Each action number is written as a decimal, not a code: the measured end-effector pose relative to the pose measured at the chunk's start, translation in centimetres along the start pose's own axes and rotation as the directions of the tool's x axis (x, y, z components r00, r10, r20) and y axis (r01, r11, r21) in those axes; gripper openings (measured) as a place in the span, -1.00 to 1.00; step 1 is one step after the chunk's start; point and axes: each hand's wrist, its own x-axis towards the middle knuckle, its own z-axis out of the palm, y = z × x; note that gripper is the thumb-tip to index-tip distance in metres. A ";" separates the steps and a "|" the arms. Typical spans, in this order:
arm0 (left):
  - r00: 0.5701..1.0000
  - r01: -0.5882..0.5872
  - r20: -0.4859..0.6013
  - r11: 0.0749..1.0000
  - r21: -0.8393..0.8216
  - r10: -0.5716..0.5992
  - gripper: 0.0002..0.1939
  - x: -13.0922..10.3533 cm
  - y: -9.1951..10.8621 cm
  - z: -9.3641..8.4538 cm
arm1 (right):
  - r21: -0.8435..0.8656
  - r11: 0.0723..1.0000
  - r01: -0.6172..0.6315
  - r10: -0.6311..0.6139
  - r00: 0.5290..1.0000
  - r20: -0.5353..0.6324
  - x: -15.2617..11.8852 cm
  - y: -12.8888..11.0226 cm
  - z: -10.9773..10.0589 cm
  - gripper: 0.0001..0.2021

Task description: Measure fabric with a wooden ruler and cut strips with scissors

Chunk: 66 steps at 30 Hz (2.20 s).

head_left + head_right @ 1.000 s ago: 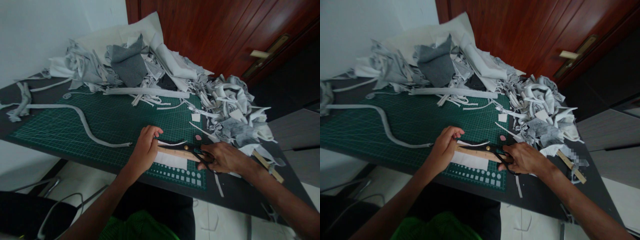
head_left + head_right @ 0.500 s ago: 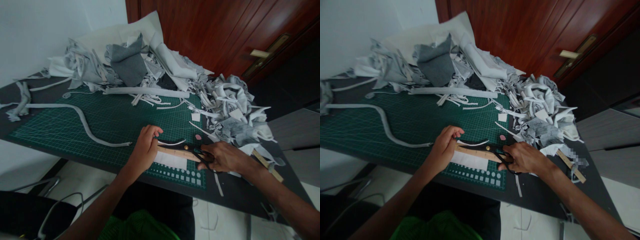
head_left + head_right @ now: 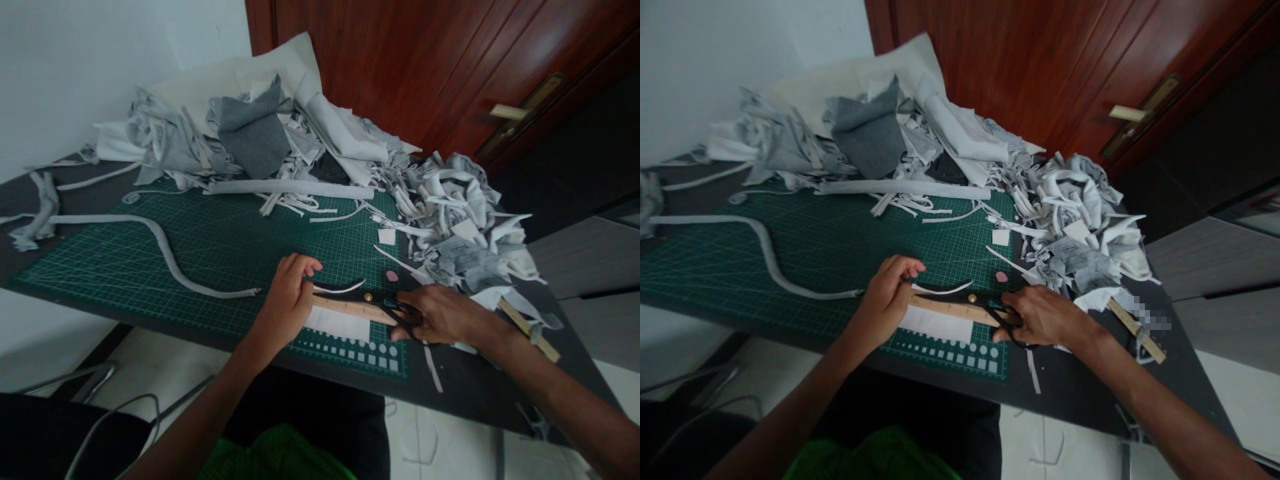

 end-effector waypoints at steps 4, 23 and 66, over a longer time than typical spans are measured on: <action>1.000 -0.017 -0.004 1.000 -0.002 0.017 -0.68 0.1 -0.1 -0.2 | 0.036 0.999 -0.039 0.037 0.998 0.043 0.2 -0.7 -0.7 -0.59; 0.977 -0.051 0.212 0.961 0.271 -0.008 -0.85 -0.1 -0.2 -0.2 | 0.089 0.995 -0.055 0.055 0.998 0.003 -0.3 0.1 0.2 -0.55; 0.968 -0.014 0.246 0.972 0.234 -0.045 -0.91 0.1 0.1 0.1 | 0.083 0.995 -0.060 0.057 0.998 0.033 -0.3 0.6 0.8 -0.52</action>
